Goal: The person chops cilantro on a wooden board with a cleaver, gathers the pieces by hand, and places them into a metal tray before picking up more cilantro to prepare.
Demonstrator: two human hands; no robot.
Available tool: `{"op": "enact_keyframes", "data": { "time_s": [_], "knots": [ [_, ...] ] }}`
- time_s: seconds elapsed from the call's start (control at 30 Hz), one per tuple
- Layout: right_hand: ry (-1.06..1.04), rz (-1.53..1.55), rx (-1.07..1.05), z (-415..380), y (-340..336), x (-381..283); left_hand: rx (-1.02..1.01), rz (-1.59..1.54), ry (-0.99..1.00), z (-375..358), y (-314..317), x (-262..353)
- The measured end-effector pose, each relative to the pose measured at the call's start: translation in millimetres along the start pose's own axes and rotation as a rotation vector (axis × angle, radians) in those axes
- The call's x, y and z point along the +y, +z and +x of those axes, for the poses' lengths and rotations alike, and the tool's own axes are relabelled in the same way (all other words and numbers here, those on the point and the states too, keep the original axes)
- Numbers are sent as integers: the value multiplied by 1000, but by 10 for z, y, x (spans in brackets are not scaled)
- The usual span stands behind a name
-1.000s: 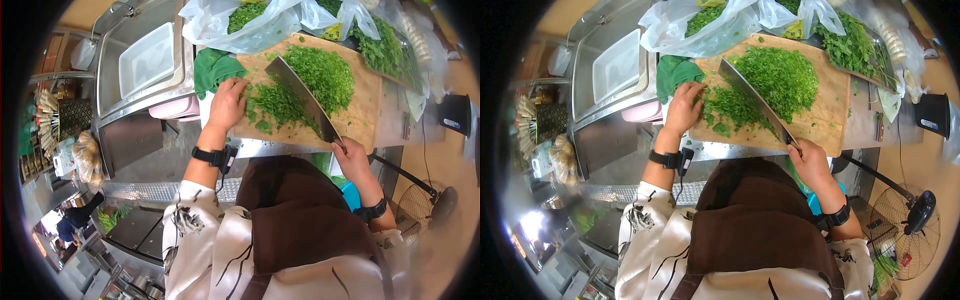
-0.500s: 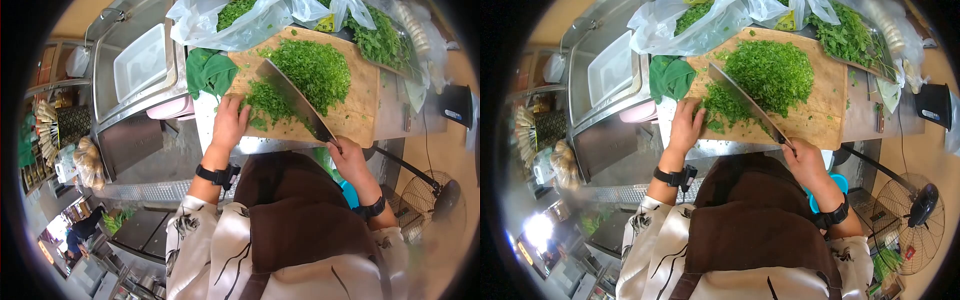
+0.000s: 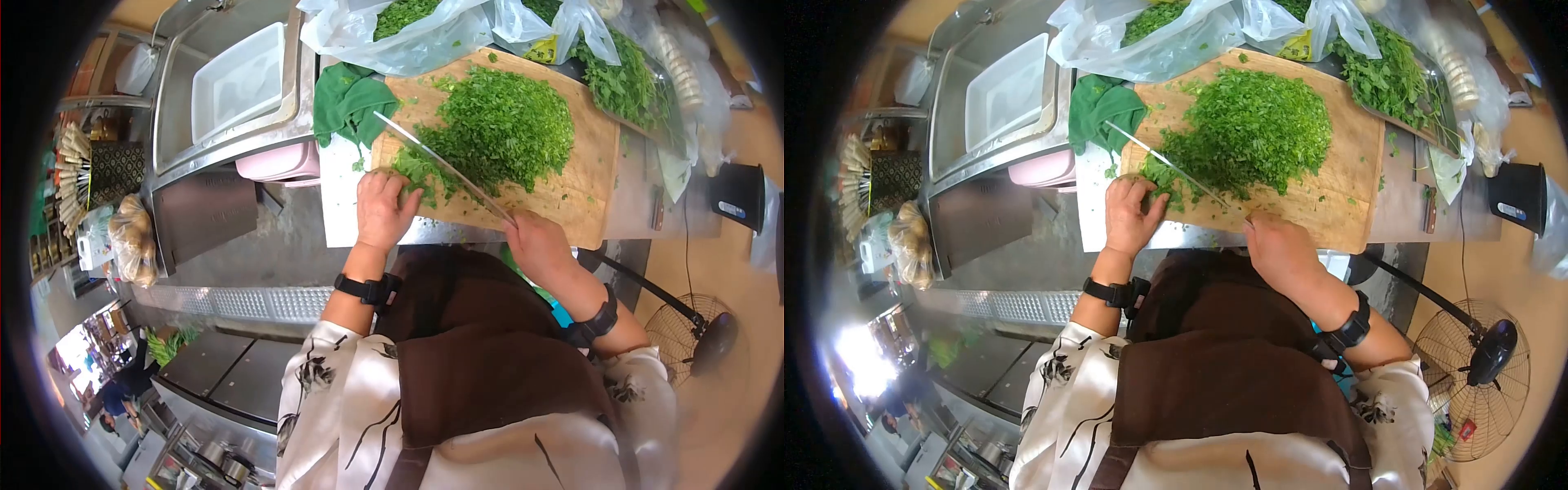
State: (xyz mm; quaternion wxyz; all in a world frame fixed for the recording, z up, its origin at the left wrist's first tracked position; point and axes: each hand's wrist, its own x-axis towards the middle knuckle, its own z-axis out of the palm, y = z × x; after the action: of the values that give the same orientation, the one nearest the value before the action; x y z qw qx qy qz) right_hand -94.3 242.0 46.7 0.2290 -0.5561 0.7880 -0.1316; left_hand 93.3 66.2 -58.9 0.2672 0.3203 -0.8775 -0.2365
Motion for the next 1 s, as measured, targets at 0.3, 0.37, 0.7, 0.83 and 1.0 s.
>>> {"op": "enact_keyframes", "data": {
  "time_s": [0.3,0.37,0.7,0.83,1.0],
  "knots": [
    [-30,-64,-60,30,69,9,66,-15,23,-77,42,13],
    [-32,-79,-73,54,59,26,66,-33,-5,-82,78,-18],
    [-52,-64,-87,7,-7,-69,74,-58,18,-79,27,-36],
    [-97,-95,-123,5,81,2,64,-81,14,-122,25,-39],
    [-74,-51,-73,-3,-16,-69,42,-131,-29,-161,-5,-56]
  ]
}}
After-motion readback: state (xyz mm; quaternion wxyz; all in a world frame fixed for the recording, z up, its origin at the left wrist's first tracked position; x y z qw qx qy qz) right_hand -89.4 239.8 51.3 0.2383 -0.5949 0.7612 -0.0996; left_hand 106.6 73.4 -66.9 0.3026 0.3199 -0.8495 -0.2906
